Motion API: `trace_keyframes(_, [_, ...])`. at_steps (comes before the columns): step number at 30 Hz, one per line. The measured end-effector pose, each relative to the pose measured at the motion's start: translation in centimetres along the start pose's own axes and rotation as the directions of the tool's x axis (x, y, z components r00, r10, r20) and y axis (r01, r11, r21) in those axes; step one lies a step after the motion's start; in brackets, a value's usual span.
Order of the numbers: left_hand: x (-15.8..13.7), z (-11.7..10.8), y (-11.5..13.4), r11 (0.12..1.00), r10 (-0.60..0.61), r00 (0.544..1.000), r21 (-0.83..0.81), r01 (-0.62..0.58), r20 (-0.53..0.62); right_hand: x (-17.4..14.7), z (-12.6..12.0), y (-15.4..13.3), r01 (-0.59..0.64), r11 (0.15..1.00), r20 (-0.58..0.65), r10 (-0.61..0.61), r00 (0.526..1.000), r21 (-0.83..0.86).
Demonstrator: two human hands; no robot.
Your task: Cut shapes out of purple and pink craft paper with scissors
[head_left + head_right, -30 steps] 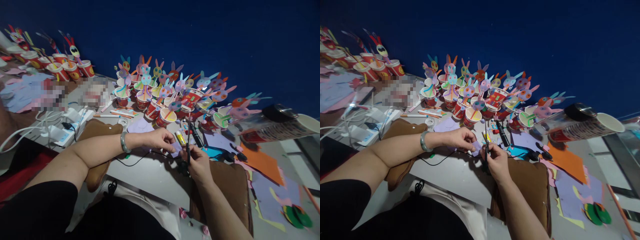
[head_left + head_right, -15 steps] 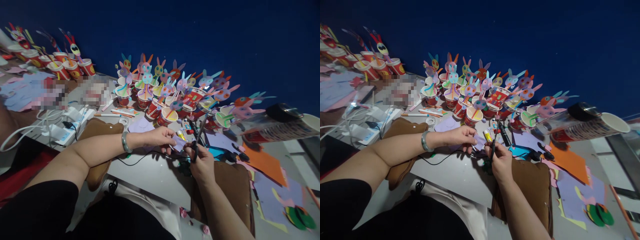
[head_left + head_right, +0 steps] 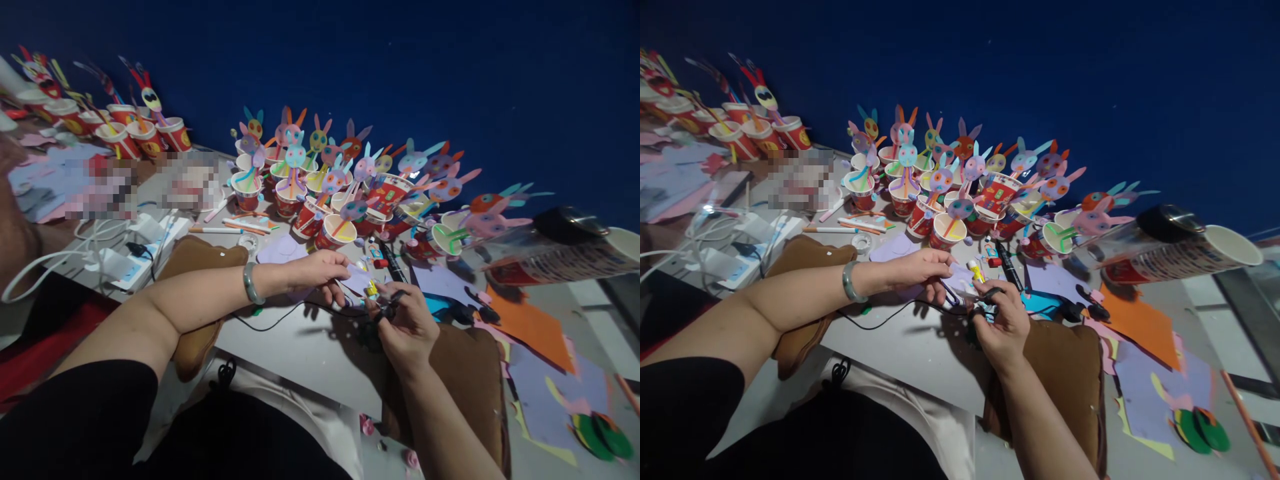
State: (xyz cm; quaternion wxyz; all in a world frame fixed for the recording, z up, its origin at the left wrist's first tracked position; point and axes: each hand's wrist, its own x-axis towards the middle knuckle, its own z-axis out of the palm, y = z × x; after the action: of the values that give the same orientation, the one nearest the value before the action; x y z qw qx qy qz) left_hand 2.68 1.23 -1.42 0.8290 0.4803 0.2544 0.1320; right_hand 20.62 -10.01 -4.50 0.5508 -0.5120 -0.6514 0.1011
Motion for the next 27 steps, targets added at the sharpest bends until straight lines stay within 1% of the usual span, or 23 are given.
trace_keyframes(3, [0.1, 0.0, -0.3, 0.999, -0.004, 1.0, 0.032, 0.003, 0.017, -0.1, -0.1, 0.4, 0.076, 0.994, 0.068, -0.07, 0.995, -0.083])
trace_keyframes(6, [0.1, 0.2, -0.4, 0.997, -0.018, 1.0, 0.069, 0.017, 0.023, 0.0, -0.1, 0.5, 0.12, 0.989, 0.099, -0.112, 0.989, -0.086])
trace_keyframes(8, [0.0, 0.4, -0.4, 0.997, -0.03, 0.999, 0.076, 0.028, 0.031, 0.0, 0.0, 0.5, 0.126, 0.99, 0.105, -0.119, 0.987, -0.066])
trace_keyframes(10, [-0.1, 0.5, -0.4, 0.997, -0.042, 0.998, 0.069, 0.039, 0.045, 0.0, 0.2, 0.4, 0.101, 0.995, 0.099, -0.098, 0.99, -0.026])
trace_keyframes(14, [-0.2, 0.5, -0.6, 0.997, -0.035, 0.997, 0.077, 0.029, 0.068, 0.3, 0.5, -0.2, -0.021, 0.997, 0.06, 0.016, 0.998, 0.074])
trace_keyframes(17, [-0.2, 0.4, -0.8, 0.994, -0.011, 0.995, 0.11, -0.001, 0.103, 0.5, 0.6, -0.5, -0.14, 0.982, 0.047, 0.135, 0.99, 0.127])
trace_keyframes(20, [0.0, 0.4, -1.0, 0.987, 0.002, 0.991, 0.16, -0.023, 0.131, 0.7, 0.6, -0.6, -0.267, 0.947, 0.047, 0.263, 0.964, 0.18])
trace_keyframes(23, [0.1, 0.5, -1.1, 0.98, -0.008, 0.991, 0.197, -0.018, 0.13, 0.7, 0.6, -0.7, -0.377, 0.892, 0.058, 0.375, 0.925, 0.251])
trace_keyframes(27, [0.0, 0.6, -1.2, 0.978, 0.026, 0.991, 0.2, -0.052, 0.131, 0.7, 0.6, -0.8, -0.465, 0.822, 0.077, 0.467, 0.881, 0.33])
